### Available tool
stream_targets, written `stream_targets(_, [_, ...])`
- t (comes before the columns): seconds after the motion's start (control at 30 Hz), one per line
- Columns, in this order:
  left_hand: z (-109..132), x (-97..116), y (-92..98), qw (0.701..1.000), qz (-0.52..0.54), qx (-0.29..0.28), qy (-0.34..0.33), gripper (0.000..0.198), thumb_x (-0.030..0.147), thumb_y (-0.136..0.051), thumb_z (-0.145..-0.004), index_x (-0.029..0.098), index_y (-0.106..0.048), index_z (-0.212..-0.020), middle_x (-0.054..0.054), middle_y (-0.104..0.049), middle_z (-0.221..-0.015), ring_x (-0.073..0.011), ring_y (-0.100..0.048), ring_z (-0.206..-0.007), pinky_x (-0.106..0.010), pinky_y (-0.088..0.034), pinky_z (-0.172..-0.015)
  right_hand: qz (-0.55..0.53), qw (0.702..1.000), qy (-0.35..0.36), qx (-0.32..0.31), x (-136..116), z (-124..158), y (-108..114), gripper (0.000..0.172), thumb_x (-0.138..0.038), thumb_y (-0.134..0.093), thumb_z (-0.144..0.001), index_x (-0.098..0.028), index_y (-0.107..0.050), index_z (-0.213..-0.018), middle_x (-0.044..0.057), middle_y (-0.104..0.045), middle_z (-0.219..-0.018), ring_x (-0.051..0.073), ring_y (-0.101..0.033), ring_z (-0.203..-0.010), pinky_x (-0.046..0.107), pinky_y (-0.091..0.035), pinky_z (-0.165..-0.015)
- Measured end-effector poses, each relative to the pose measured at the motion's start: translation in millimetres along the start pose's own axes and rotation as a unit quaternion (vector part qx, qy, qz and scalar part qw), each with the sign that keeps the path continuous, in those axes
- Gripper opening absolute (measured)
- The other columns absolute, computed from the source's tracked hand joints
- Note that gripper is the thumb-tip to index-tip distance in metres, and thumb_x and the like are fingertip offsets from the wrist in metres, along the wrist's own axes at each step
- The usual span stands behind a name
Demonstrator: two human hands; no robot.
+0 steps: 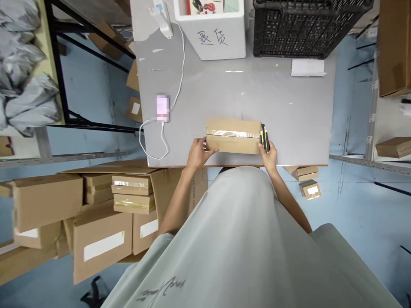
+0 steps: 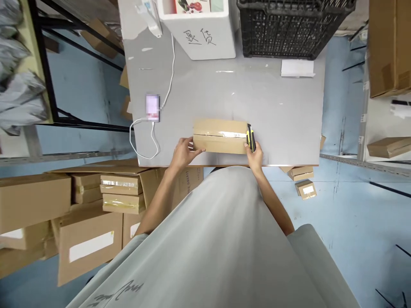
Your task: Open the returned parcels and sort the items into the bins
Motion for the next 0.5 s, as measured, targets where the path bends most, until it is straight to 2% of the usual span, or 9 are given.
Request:
stream_targets(0.1, [1.3, -2.5, -7.1, 0.999, 0.033, 0.025, -0.024, 0.062, 0.036, -0.083, -0.094, 0.021, -0.068, -0.153, -0.015, -0.067, -0.143, -0.0307, -0.078, -0.115, -0.048, -0.064, -0.112, 0.020, 0.999, -0.013, 0.035, -7.1, 7.0, -3.5, 0.049, -0.075, -0.064, -0.099, -0.026, -0.062, -0.106, 0.005, -0.070, -0.093, 0.027, -0.063, -0.092, 0.033, -0.053, -0.079])
stream_targets(0.27, [-7.9, -6.0, -13.5, 0.989, 0.097, 0.106, -0.037, 0.062, 0.025, -0.081, -0.091, 0.021, -0.064, -0.151, -0.017, -0.070, -0.144, -0.0356, -0.077, -0.124, -0.054, -0.059, -0.119, 0.057, 0.992, 0.013, 0.114, -27.2, 15.6, -15.0, 0.049, -0.074, -0.067, -0.099, -0.025, -0.061, -0.099, 0.002, -0.069, -0.088, 0.024, -0.062, -0.087, 0.034, -0.050, -0.081])
stream_targets(0.37, [-16.5, -11.8, -11.0, 0.978, 0.165, 0.121, -0.044, 0.051, 0.023, -0.078, -0.093, 0.024, -0.064, -0.142, -0.015, -0.072, -0.145, -0.0322, -0.079, -0.119, -0.051, -0.060, -0.114, 0.056, 0.989, 0.031, 0.135, -37.2, 20.5, -28.5, 0.052, -0.077, -0.063, -0.100, -0.026, -0.058, -0.097, 0.000, -0.063, -0.085, 0.022, -0.058, -0.084, 0.034, -0.049, -0.079])
stream_targets(0.5, [-18.8, -15.8, -7.5, 0.961, 0.245, 0.118, -0.059, 0.036, 0.031, -0.079, -0.098, 0.025, -0.061, -0.128, -0.009, -0.079, -0.123, -0.0274, -0.079, -0.115, -0.043, -0.062, -0.108, 0.031, 0.983, 0.059, 0.170, -45.3, 27.7, -43.6, 0.052, -0.078, -0.063, -0.102, -0.026, -0.056, -0.099, 0.000, -0.062, -0.089, 0.021, -0.059, -0.086, 0.034, -0.053, -0.082])
Point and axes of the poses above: each hand's wrist, its own z-axis away from the middle knuckle, its own y-axis out of the back of the hand, x = y × z, the point moved 1 cm from there along -z, towards the middle knuckle
